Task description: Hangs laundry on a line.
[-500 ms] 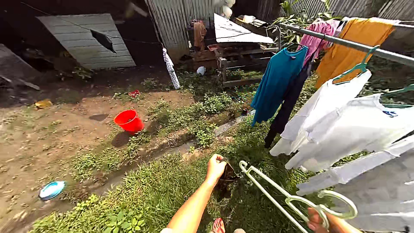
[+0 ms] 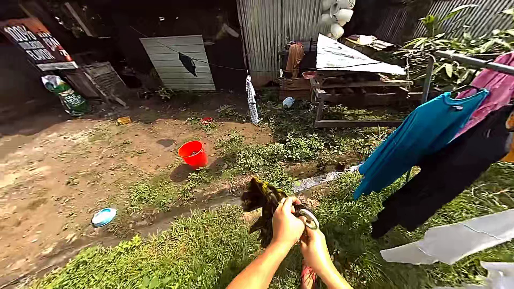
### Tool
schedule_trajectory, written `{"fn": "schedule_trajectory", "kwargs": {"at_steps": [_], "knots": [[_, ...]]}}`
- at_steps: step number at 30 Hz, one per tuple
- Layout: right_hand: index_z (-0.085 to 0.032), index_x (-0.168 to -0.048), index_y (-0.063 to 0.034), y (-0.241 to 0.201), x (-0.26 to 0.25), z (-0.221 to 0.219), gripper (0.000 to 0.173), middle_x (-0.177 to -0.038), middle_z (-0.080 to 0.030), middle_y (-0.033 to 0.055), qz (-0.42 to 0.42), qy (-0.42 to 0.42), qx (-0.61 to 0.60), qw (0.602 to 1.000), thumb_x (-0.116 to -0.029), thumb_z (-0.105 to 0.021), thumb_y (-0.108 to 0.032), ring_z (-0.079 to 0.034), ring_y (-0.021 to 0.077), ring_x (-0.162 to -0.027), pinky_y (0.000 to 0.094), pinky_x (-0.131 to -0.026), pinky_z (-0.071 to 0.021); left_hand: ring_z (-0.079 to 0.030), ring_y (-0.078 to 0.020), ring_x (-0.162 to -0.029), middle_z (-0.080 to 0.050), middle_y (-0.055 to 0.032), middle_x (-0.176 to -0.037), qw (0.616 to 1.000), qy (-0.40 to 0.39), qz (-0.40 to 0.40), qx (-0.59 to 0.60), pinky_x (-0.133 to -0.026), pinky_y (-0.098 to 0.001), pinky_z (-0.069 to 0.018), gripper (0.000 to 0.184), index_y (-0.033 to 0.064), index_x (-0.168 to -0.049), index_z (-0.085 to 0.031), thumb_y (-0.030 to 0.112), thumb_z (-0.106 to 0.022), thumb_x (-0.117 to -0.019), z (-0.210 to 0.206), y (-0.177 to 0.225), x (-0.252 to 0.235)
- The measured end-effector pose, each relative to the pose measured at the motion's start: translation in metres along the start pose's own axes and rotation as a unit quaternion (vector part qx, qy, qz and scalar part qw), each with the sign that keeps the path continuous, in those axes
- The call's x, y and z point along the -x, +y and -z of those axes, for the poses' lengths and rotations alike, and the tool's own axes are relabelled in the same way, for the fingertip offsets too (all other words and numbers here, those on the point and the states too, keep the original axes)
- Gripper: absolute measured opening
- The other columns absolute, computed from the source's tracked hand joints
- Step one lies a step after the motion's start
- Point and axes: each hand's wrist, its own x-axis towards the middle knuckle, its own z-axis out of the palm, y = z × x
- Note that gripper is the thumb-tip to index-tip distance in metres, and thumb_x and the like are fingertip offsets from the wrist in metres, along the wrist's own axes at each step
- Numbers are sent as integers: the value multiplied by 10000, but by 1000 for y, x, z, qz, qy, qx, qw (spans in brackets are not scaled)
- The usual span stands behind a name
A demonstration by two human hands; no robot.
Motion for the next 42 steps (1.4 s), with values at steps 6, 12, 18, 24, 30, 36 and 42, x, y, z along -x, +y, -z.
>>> {"fn": "schedule_trajectory", "kwargs": {"at_steps": [6, 12, 18, 24, 30, 36, 42], "knots": [[-718, -904, 42, 67, -103, 34, 161, -738, -714, 42, 69, -10, -212, 975, -896, -579, -38, -689, 62, -679, 274, -696, -598, -515, -263, -1366, -587, -95, -1430, 933, -208, -119, -270, -1142, -482, -395, 676, 173, -1538, -464, 296, -688, -912, 10, 68, -83], [-684, -1264, -183, 89, -202, 137, 335, -1098, -759, -64, 259, -297, -395, 830, -1093, -477, -383, -717, 42, -978, 276, -890, -602, -698, -422, -921, -717, -215, -942, 808, -350, -239, -409, -808, -645, -510, 322, 26, -1114, -716, 322, -645, -1010, 43, 111, -190], [-768, -1142, -190, 157, -275, 169, 484, -1168, -773, -2, 488, -54, 114, 864, -1080, -381, -474, -657, 193, -1239, 522, -1129, -382, -658, -42, -862, -716, -11, -890, 925, -121, -323, -156, -820, -276, -547, 301, 44, -945, -740, 342, -697, -947, 90, 89, -243], [-653, -949, -158, 151, -344, 258, 246, -819, -596, 6, 487, 64, 56, 869, -1030, -615, -388, -584, 142, -953, 291, -974, -431, -679, -82, -898, -728, -9, -933, 951, 10, -245, -190, -851, -381, -558, 308, 76, -981, -760, 371, -694, -922, 96, 59, -309], [-720, -935, -114, 85, -425, 230, 233, -870, -653, 87, 503, 37, 117, 856, -1043, -595, -279, -626, 251, -959, 345, -887, -511, -721, -265, -909, -746, -106, -974, 943, -2, -285, -170, -807, -541, -563, 369, 56, -1018, -759, 408, -658, -968, -5, 83, -380], [-731, -1119, -51, 96, -496, 190, 299, -909, -736, 144, 355, 231, 243, 873, -993, -583, -278, -733, 305, -789, 441, -636, -596, -726, -282, -836, -725, -120, -877, 881, 130, -415, -185, -706, -463, -584, 442, 56, -952, -740, 455, -555, -1001, -32, 72, -484], [-765, -959, -104, 106, -575, 228, 257, -800, -705, 73, 329, 274, 216, 877, -971, -642, -330, -680, 165, -719, 301, -645, -571, -685, -390, -846, -691, -171, -851, 842, 202, -437, -243, -714, -570, -531, 822, 61, -914, -721, 829, -430, -878, 31, 44, -627]]}}
